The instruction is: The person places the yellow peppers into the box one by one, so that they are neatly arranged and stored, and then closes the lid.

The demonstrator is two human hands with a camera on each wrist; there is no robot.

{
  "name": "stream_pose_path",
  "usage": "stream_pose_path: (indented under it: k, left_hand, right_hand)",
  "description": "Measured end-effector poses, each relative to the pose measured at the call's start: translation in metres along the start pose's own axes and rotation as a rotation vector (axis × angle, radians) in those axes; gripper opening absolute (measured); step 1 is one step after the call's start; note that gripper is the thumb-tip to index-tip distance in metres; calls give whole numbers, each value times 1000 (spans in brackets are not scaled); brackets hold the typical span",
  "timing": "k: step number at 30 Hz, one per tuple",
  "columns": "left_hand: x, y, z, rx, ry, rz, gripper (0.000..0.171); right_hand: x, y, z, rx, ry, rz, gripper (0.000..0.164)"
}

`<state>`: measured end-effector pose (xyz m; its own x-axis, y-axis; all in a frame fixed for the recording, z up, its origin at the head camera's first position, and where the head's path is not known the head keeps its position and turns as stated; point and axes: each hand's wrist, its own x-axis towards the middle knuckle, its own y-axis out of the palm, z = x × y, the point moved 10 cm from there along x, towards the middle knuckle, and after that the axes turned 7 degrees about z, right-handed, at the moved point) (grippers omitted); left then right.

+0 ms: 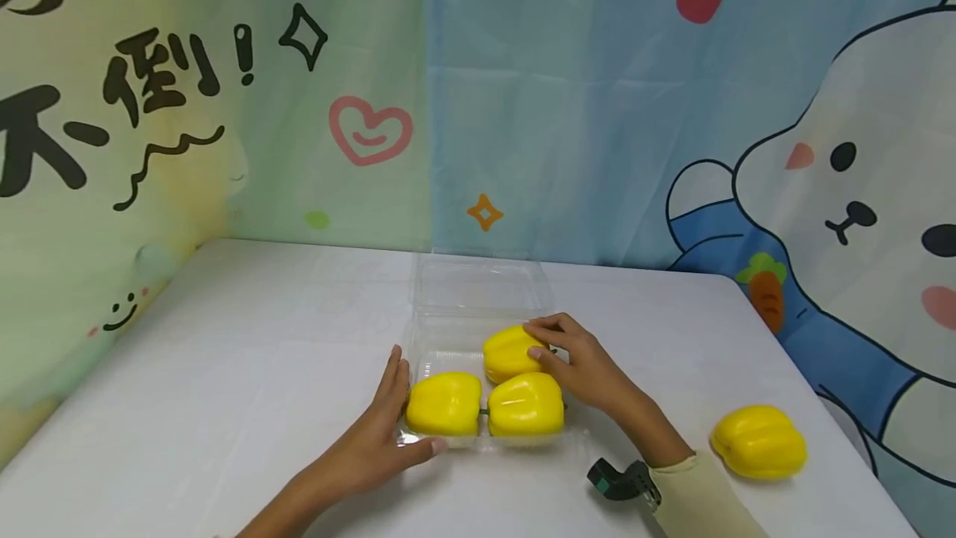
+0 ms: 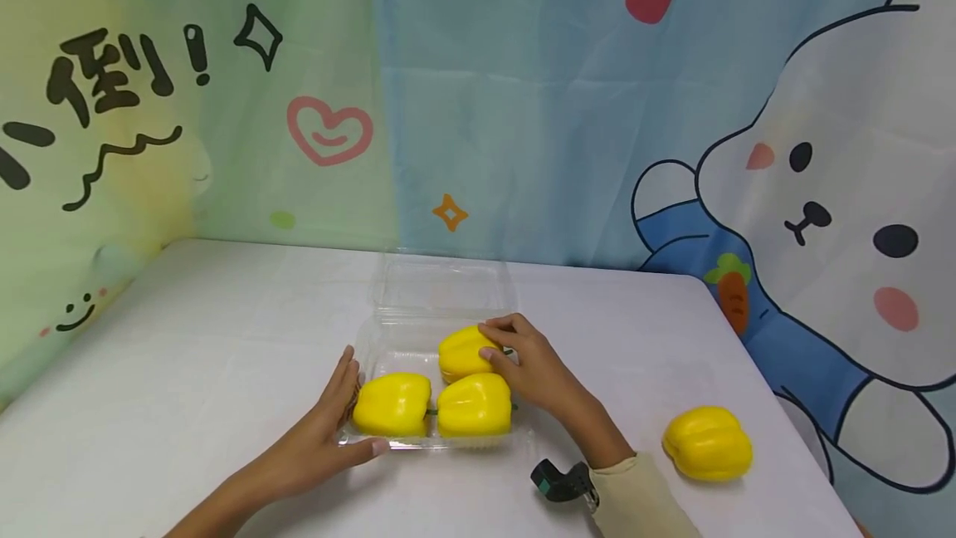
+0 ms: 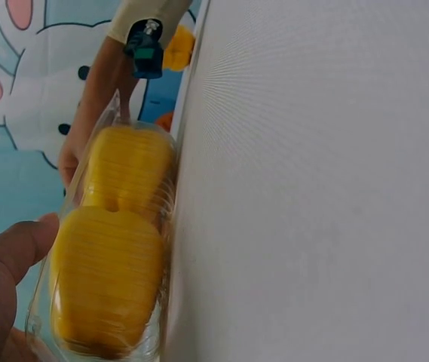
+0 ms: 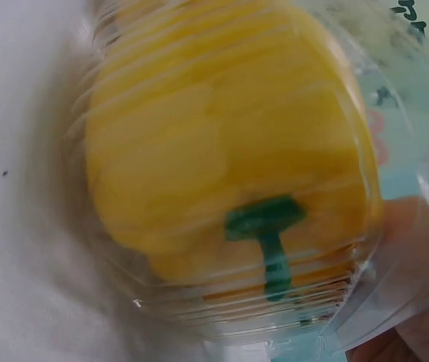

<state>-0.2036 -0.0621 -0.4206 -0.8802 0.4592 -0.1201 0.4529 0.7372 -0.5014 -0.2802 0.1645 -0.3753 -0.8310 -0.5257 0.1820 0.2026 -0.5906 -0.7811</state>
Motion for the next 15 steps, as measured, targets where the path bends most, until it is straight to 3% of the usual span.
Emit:
stream_pose_path:
  k: [15]
  left_hand:
    - [1,-1,0,6,4,-4,113]
  right_hand:
    - [0,-1,2,0,-3,2,42]
